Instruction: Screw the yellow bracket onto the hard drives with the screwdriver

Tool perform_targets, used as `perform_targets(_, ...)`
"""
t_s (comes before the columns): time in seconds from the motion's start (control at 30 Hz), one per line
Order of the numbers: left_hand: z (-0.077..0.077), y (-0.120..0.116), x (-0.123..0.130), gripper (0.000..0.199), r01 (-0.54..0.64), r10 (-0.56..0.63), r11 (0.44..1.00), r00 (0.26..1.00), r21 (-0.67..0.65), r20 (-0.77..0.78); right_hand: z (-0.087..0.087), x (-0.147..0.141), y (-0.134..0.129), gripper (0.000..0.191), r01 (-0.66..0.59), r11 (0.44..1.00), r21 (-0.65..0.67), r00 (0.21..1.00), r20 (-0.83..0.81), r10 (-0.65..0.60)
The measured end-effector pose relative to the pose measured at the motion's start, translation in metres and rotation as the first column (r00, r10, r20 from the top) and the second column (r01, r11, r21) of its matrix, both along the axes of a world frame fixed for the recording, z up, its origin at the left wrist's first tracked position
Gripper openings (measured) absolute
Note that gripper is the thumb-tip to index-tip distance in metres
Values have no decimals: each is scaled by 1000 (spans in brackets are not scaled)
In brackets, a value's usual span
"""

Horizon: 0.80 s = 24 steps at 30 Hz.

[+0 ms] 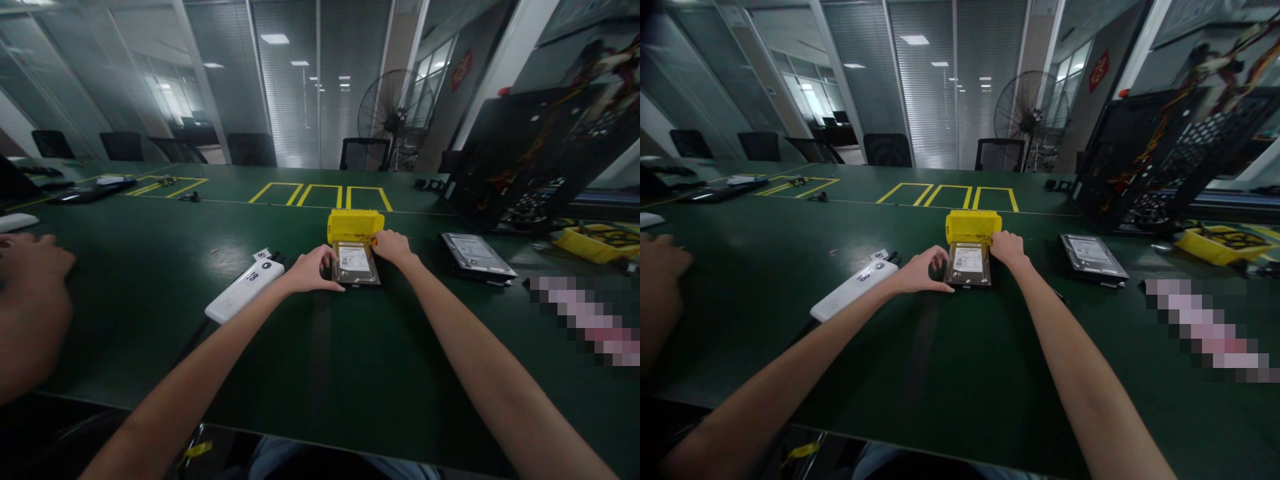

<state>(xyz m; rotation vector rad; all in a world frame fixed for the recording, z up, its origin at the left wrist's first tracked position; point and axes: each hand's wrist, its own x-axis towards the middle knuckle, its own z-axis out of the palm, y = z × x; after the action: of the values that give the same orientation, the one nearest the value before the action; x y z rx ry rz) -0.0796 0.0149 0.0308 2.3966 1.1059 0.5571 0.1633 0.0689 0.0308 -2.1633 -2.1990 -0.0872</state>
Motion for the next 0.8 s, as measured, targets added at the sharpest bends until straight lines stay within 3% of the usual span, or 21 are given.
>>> perform_targets(0.07,-5,-5,-4,64,-49,49,999,998,-5,-47,1,1,-1,33,-11,1000,3,1000,-7,11)
perform_targets(0.2,-10,-13,-2,47,-37,39,999,993,19,-115,2,1,-4,32,-20,1000,13,1000,-11,20)
perform_targets(0.6,-19,-19,-1,45,-79,93,989,989,127,-114,0,-6,-5,33,19,997,69,998,52,-23)
perform_targets(0.8,-19,-18,-2,44,-62,73,992,992,107,-103,-9,-7,-13,33,-43,994,102,994,106,33)
